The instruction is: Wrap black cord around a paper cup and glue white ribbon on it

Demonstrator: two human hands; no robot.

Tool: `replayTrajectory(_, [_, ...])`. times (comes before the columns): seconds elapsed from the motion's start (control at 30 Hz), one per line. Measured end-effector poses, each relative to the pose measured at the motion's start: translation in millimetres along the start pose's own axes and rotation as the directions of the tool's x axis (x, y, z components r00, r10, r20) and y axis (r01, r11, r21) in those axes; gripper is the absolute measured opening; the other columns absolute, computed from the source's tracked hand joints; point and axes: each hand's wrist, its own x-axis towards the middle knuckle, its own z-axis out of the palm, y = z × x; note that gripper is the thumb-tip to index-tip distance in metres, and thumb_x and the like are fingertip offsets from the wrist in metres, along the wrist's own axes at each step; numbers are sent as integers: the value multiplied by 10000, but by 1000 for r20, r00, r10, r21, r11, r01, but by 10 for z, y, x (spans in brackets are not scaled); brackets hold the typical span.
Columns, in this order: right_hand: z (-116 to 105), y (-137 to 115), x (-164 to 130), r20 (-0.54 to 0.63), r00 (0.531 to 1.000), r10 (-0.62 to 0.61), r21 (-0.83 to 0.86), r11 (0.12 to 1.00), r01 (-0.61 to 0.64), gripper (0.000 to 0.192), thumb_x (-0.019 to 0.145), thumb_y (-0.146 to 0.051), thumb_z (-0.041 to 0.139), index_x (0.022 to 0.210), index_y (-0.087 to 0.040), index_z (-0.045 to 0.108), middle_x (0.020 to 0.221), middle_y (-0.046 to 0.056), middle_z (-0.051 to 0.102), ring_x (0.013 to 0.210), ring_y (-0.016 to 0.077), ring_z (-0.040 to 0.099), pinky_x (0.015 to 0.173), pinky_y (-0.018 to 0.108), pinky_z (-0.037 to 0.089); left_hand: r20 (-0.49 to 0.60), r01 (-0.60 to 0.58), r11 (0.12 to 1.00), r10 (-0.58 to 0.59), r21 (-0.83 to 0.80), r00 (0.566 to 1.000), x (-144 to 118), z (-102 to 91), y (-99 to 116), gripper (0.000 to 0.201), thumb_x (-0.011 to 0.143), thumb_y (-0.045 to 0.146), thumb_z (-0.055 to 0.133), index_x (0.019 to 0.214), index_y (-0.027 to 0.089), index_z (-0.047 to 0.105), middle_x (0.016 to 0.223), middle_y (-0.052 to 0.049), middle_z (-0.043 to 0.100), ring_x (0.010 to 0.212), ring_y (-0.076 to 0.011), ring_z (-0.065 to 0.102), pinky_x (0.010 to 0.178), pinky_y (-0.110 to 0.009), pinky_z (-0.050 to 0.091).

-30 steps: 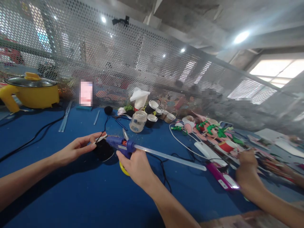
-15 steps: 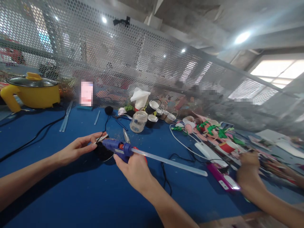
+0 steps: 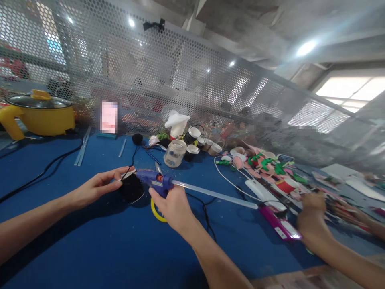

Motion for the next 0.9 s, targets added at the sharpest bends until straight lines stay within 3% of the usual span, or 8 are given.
replayTrajectory(0.33, [0,61,101,68,992,105,111,988,-112,278,729,-381,519,555,-166,489,365,-45,442,323,92,437,386,219,388,3,-22,1000,22,21,1000,2,-6,-33,263,749,420,558,666,180,489,1351,-119,405,1279,-278,291,1040,-451,175])
replayTrajectory(0.43, [-25,102,146,99,992,81,265,958,-105,234,709,-360,559,610,-164,481,360,-69,435,319,76,409,385,207,365,8,-40,999,40,30,999,1,-3,-36,258,760,415,546,675,179,486,1355,-123,395,1274,-276,298,1039,-457,176])
replayTrajectory(0.53, [-84,135,242,36,995,93,437,894,-99,198,658,-292,614,632,-160,469,376,-84,449,329,56,394,370,180,325,12,-45,998,44,48,999,0,-6,-30,276,761,431,537,669,179,473,1361,-128,382,1277,-279,290,1040,-463,172])
replayTrajectory(0.67, [-259,123,509,-146,972,183,493,865,-89,183,612,-250,661,665,-134,530,444,-64,504,389,59,443,394,172,345,33,-66,992,63,105,997,-1,-22,-29,283,781,439,505,674,180,463,1366,-132,370,1280,-275,284,1039,-469,174])
replayTrajectory(0.77, [-412,91,802,-222,950,218,467,879,-93,148,689,-258,619,663,-127,554,513,-39,543,428,52,465,411,159,362,42,-87,986,82,145,996,1,-35,-43,282,786,444,492,688,182,457,1362,-145,372,1279,-275,284,1034,-475,181])
replayTrajectory(0.9, [-518,89,1182,-136,940,314,413,880,-234,210,815,-249,511,683,-96,567,572,14,568,447,71,491,440,197,415,46,-103,980,96,169,994,6,-46,-72,291,790,450,478,689,179,450,1360,-156,368,1281,-278,280,1029,-477,184])
